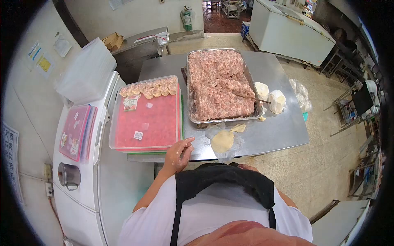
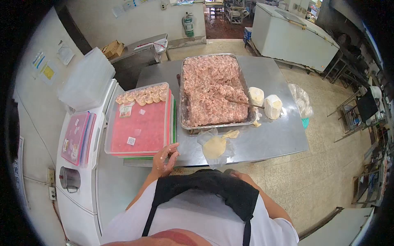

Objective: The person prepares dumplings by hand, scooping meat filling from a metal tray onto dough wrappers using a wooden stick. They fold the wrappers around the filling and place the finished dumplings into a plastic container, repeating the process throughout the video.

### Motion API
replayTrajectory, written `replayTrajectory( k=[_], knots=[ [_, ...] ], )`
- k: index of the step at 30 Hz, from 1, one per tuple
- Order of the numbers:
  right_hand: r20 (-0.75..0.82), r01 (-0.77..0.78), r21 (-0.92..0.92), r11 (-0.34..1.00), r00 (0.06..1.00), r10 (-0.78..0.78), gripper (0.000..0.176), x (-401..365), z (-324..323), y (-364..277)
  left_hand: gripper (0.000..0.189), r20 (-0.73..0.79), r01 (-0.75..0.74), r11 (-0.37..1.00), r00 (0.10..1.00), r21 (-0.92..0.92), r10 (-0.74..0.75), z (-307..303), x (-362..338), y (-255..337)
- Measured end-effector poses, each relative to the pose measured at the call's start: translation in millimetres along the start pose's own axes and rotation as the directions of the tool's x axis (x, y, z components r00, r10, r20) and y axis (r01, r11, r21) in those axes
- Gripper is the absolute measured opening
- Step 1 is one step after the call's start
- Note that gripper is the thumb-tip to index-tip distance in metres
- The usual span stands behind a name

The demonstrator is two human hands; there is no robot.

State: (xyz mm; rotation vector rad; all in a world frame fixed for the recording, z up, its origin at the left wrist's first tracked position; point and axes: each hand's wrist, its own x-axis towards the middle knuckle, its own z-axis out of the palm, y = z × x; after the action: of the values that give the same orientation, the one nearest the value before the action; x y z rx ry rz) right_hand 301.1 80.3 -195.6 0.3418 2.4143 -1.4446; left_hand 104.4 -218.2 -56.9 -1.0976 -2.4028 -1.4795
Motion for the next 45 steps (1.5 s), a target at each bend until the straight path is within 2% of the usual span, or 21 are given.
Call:
replayTrajectory(
  k=[7, 9, 15, 25, 28, 30, 35, 37, 40, 44, 45],
  knots=[
    [0.009, -0.031, 0.004, 1.0, 0.999, 0.031, 0.035, -7.3, -7.8, -2.1, 0.032, 0.007, -0.062, 0.998, 0.998, -0.032, 0.063, -5.5, 20.2, 21.8],
    [0.008, -0.038, -0.003, 0.999, 0.999, 0.038, 0.035, -9.6, -8.2, -0.3, 0.032, 0.063, -0.099, 0.995, 0.993, 0.013, 0.098, -8.7, 26.1, 31.0],
    [0.008, -0.049, -0.014, 0.999, 0.999, 0.05, 0.035, -15.0, -8.5, -0.1, 0.033, 0.096, -0.142, 0.99, 0.986, 0.025, 0.139, -17.4, 25.9, 40.4],
    [-0.004, -0.061, -0.044, 0.997, 0.998, 0.061, 0.036, -26.8, -4.4, -6.3, 0.037, 0.125, -0.068, 0.998, 0.99, 0.006, 0.067, -34.2, 7.6, 37.5],
    [-0.013, -0.073, -0.052, 0.996, 0.997, 0.072, 0.036, -33.4, 0.0, -7.1, 0.035, 0.184, -0.071, 0.997, 0.98, 0.005, 0.069, -29.5, 2.2, 30.8],
    [-0.027, -0.081, -0.051, 0.995, 0.996, 0.08, 0.037, -38.6, 2.6, -6.7, 0.036, 0.176, -0.198, 0.979, 0.967, 0.049, 0.186, -28.0, 4.9, 31.9],
    [-0.073, -0.126, -0.037, 0.991, 0.99, 0.123, 0.037, -59.8, 11.3, -0.9, 0.033, 0.244, -0.174, 0.984, 0.956, 0.029, 0.162, -28.6, 10.0, 25.1],
    [-0.098, -0.15, -0.026, 0.988, 0.984, 0.147, 0.037, -71.3, 12.4, 4.6, 0.036, 0.202, -0.295, 0.954, 0.938, 0.044, 0.281, -25.6, 14.2, 22.2],
    [-0.142, -0.21, -0.005, 0.978, 0.968, 0.207, 0.038, -92.2, 10.5, 18.9, 0.037, 0.246, -0.204, 0.979, 0.948, -0.019, 0.202, -15.4, 16.6, 21.4],
    [-0.192, -0.274, 0.018, 0.962, 0.943, 0.272, 0.038, -117.4, -3.5, 41.3, 0.037, 0.227, -0.21, 0.978, 0.951, -0.013, 0.208, 8.2, 21.7, 19.0],
    [-0.206, -0.279, 0.015, 0.96, 0.939, 0.276, 0.038, -121.5, -10.8, 46.4, 0.037, 0.217, -0.117, 0.993, 0.969, -0.023, 0.12, 15.4, 23.9, 18.4]
  ],
)
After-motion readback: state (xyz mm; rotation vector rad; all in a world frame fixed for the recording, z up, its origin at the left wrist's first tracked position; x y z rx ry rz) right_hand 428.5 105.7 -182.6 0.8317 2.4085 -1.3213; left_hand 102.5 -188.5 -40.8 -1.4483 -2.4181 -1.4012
